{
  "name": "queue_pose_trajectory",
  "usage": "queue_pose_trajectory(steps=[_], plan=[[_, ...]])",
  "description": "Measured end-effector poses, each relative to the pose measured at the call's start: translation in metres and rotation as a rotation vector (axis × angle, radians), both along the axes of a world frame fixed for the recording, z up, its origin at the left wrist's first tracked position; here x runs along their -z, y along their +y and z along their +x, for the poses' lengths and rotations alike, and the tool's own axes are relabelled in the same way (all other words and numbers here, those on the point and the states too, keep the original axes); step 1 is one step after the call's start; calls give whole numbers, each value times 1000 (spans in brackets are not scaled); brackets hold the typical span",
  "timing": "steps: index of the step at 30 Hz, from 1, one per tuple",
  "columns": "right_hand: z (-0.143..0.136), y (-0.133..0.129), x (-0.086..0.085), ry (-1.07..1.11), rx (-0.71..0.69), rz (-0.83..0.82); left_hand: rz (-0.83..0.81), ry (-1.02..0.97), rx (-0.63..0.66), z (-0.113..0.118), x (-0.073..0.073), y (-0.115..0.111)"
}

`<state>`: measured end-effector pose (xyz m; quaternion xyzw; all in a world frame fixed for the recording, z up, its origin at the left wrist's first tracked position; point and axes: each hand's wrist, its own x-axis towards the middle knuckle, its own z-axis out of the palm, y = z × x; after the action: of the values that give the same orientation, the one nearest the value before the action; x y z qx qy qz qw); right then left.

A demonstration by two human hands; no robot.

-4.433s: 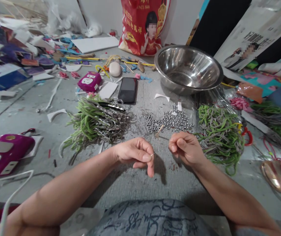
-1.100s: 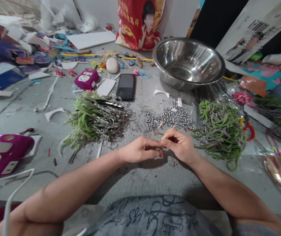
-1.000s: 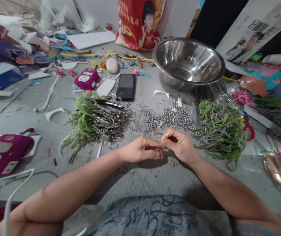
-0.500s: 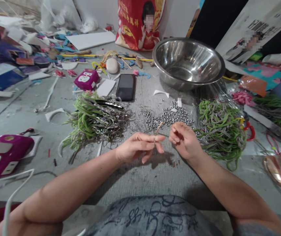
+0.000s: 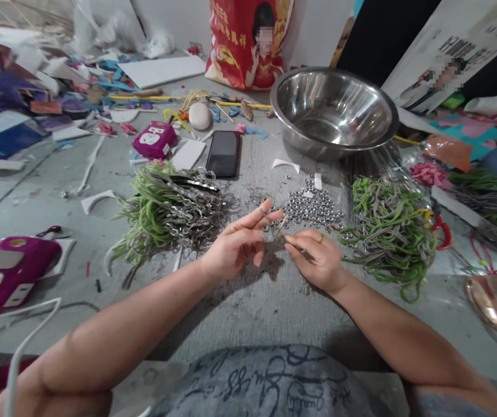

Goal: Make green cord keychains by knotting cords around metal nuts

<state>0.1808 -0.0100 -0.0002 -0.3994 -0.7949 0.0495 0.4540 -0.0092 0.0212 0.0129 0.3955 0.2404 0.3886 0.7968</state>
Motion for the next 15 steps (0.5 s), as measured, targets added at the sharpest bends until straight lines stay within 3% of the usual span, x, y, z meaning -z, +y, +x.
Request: queue_pose_trajectory(steps=[4,8,12,15], plan=[[5,-1,-4,-166,-38,71,156,250,-11,2,4,-2],[5,-3,-8,-231,-87,-47,386,486,48,4,9,-4],[1,-5,-11,-68,-69,-209,570,686,135,5,8,-5],[-2,-5,-13,91,-67,-311,647,708,199,5,3,-5]])
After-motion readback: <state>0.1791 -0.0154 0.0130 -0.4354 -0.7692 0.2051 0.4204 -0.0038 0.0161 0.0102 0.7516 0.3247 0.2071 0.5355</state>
